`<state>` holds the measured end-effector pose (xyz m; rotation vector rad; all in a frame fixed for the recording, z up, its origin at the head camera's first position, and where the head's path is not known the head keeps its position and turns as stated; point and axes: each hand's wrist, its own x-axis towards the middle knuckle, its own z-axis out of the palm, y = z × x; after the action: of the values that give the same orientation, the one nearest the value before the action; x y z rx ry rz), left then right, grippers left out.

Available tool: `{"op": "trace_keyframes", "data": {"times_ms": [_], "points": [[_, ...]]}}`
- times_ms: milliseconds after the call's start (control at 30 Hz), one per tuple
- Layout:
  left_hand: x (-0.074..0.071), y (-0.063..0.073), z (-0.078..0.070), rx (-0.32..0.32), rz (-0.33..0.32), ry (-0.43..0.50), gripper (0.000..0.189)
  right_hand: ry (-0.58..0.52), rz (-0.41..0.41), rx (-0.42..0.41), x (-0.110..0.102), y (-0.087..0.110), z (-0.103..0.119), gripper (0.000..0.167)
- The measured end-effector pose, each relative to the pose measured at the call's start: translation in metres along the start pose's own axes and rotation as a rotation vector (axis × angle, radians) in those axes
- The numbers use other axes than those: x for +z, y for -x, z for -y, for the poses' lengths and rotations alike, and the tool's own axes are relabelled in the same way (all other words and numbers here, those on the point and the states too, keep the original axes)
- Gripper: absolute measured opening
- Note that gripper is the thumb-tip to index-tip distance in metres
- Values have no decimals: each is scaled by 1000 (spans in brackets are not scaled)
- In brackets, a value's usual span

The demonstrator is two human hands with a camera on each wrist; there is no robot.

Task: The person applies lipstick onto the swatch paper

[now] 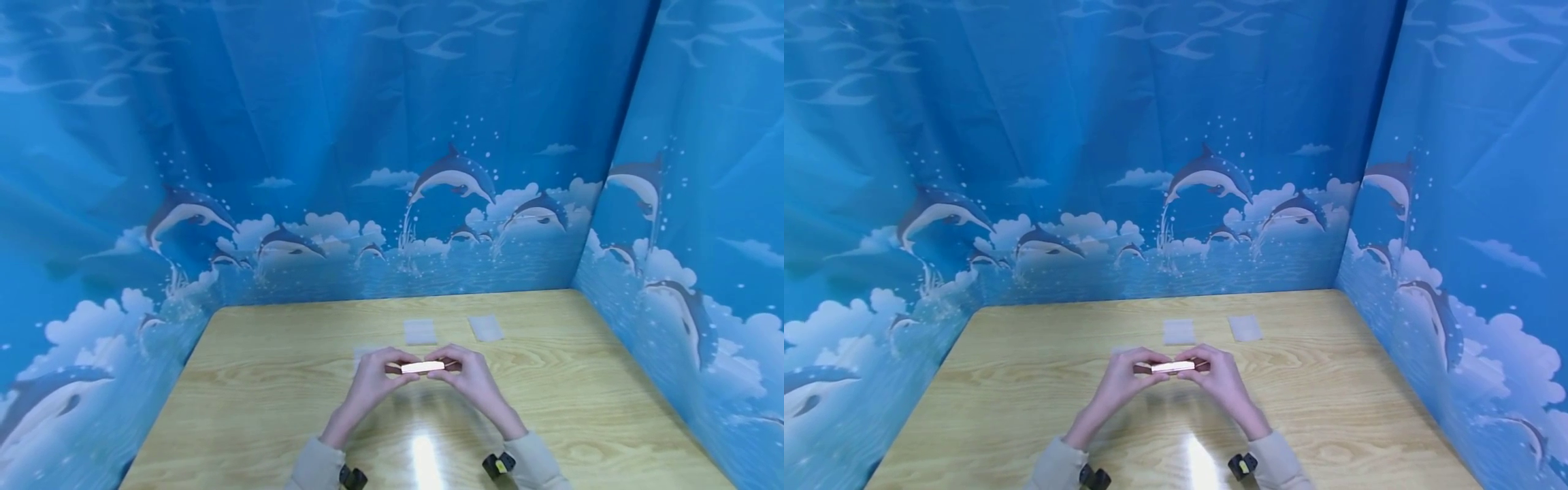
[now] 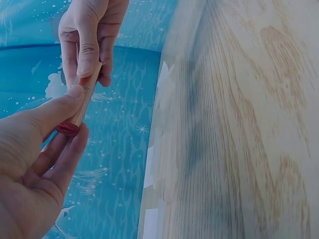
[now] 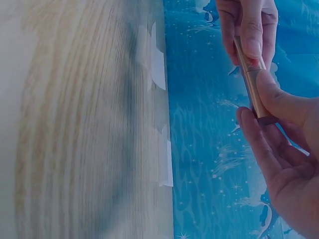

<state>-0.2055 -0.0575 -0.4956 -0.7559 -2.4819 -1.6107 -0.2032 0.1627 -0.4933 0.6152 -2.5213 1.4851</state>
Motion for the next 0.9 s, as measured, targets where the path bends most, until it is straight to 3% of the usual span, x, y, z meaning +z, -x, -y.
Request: {"op": "trace_keyframes", "data": {"times_ms": [267,533,900], "points": [[1,1,-1,-10,4,0,23,3,-10,-22,-6,4,-3,27],[-18,5,3,-128,-112,5,22,57,-205,133,-40,9,-13,25],[-18,7,3,-124,-119,7,24,13,-211,102,-49,16,-20,26]]}}
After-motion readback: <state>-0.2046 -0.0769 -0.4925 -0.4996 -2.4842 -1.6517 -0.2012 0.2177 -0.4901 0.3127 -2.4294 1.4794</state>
